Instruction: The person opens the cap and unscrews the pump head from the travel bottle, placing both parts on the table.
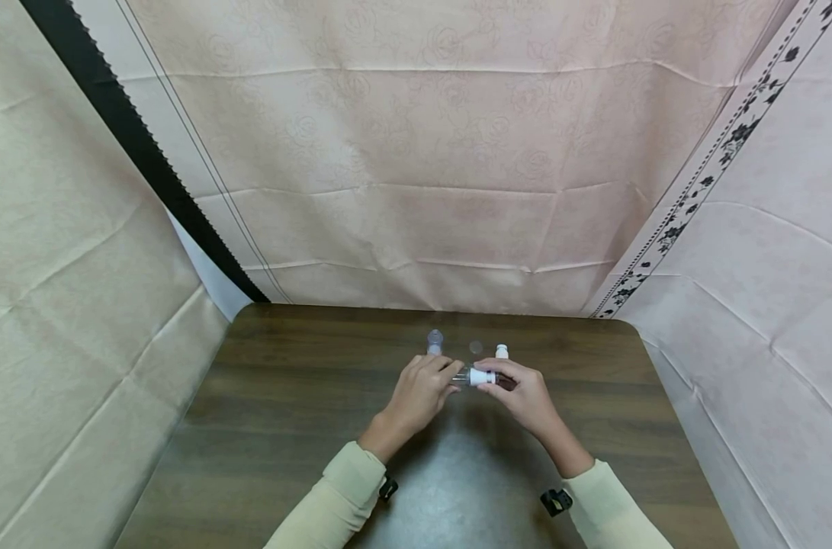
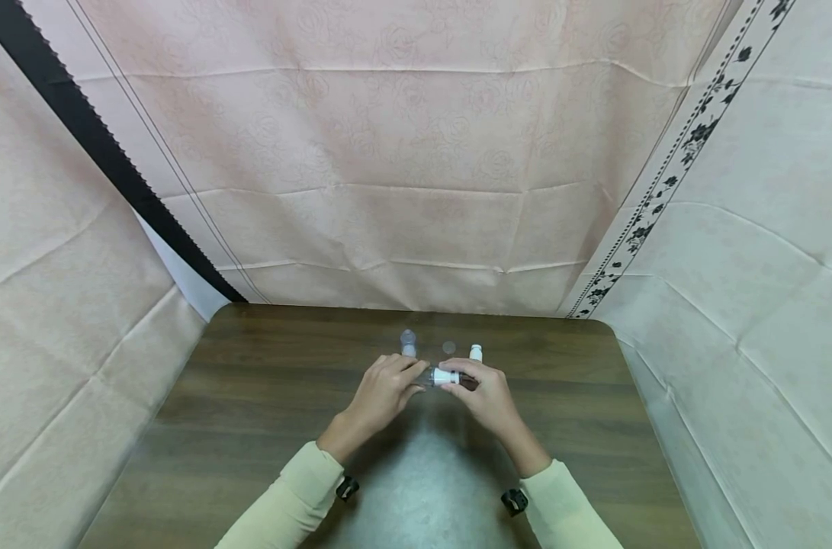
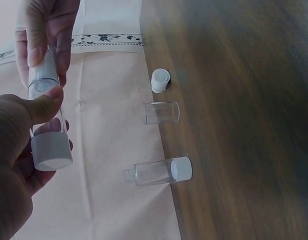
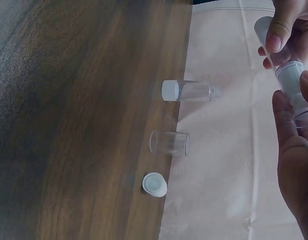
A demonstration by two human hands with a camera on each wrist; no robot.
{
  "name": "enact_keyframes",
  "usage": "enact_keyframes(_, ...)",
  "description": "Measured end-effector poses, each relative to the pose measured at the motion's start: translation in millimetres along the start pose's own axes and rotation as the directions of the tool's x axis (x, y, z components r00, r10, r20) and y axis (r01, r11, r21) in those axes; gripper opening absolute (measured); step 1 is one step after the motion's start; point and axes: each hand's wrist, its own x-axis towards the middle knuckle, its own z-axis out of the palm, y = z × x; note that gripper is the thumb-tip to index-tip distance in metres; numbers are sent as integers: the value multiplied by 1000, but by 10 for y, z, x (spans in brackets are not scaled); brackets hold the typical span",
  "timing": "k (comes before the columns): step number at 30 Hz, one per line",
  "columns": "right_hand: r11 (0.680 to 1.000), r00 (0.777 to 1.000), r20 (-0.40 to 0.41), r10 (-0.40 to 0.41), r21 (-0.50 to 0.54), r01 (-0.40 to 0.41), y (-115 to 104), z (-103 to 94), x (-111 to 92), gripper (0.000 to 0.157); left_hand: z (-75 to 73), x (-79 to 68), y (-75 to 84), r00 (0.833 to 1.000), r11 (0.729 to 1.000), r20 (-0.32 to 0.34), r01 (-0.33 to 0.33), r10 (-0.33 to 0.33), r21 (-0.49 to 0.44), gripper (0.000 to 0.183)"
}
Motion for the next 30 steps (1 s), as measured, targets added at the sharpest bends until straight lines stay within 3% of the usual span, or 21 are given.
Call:
enact_keyframes(13, 999, 999, 37, -38, 17, 37, 34, -44, -18, 29, -2, -21, -34, 1000, 999, 25, -12, 13, -52, 39)
enact_keyframes(19, 999, 999, 2, -49, 16, 49, 24, -201, -29, 29, -82, -77, -186, 998, 998, 25, 55, -55, -20, 40)
enact_keyframes(25, 998, 1000, -21, -15, -68, 14, -122, -240, 1, 32, -144, -96, -253, 997, 996, 10, 72, -72, -50, 42)
enact_keyframes(30, 995, 999, -38, -9, -97, 5, -43, -216, -3, 34, -125, -139, -264, 998, 996, -12, 66, -67, -64, 42)
